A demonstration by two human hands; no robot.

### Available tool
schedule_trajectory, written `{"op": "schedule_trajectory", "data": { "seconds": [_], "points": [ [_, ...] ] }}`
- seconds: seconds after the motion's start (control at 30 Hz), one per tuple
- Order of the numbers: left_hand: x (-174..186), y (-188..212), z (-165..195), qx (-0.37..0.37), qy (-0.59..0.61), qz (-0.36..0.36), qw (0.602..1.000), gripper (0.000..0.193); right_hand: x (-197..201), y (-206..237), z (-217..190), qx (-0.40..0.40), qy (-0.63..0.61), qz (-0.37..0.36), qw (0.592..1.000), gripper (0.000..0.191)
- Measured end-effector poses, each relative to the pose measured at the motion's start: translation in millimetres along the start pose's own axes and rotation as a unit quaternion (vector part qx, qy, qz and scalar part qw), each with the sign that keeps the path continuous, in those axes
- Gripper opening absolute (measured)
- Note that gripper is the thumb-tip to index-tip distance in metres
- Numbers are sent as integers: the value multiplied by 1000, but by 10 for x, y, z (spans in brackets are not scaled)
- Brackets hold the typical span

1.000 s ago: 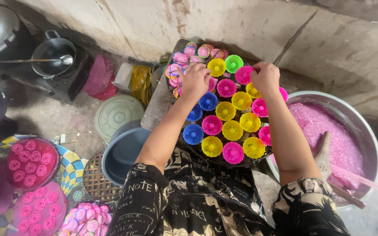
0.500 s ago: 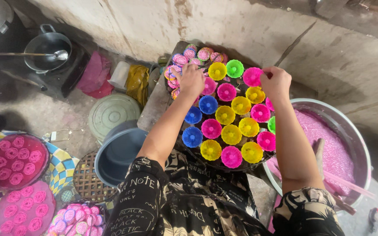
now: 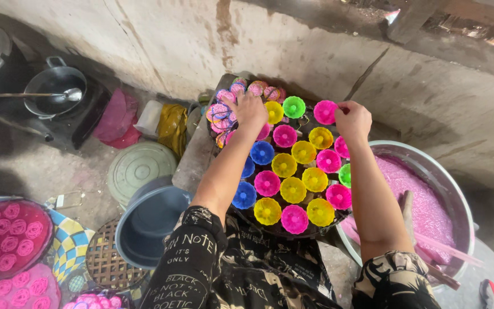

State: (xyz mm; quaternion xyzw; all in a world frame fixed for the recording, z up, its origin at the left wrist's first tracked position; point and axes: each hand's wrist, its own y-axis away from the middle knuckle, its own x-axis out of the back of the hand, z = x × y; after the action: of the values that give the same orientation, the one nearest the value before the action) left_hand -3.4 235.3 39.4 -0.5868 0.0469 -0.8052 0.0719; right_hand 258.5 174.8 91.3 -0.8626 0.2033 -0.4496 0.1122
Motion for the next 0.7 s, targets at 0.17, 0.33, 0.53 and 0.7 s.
{"op": "schedule_trajectory", "data": {
  "seconds": [0.17, 0.33, 0.53, 0.7],
  "points": [
    [19, 22, -41, 24, -28, -45, 998, 33, -60, 1, 68, -40, 23, -14, 999, 24],
    [17, 71, -56, 3, -17, -40, 999, 41, -266, -59, 69, -95, 48, -28, 994, 23],
    [-97, 78, -51, -16, -4, -12, 1000, 46, -287, -74, 105, -106, 92, -88, 986, 25],
    [-140, 99, -31, -15, 4, -13, 1000, 40, -391, -33, -77, 136, 146, -2, 980, 38]
  ]
}}
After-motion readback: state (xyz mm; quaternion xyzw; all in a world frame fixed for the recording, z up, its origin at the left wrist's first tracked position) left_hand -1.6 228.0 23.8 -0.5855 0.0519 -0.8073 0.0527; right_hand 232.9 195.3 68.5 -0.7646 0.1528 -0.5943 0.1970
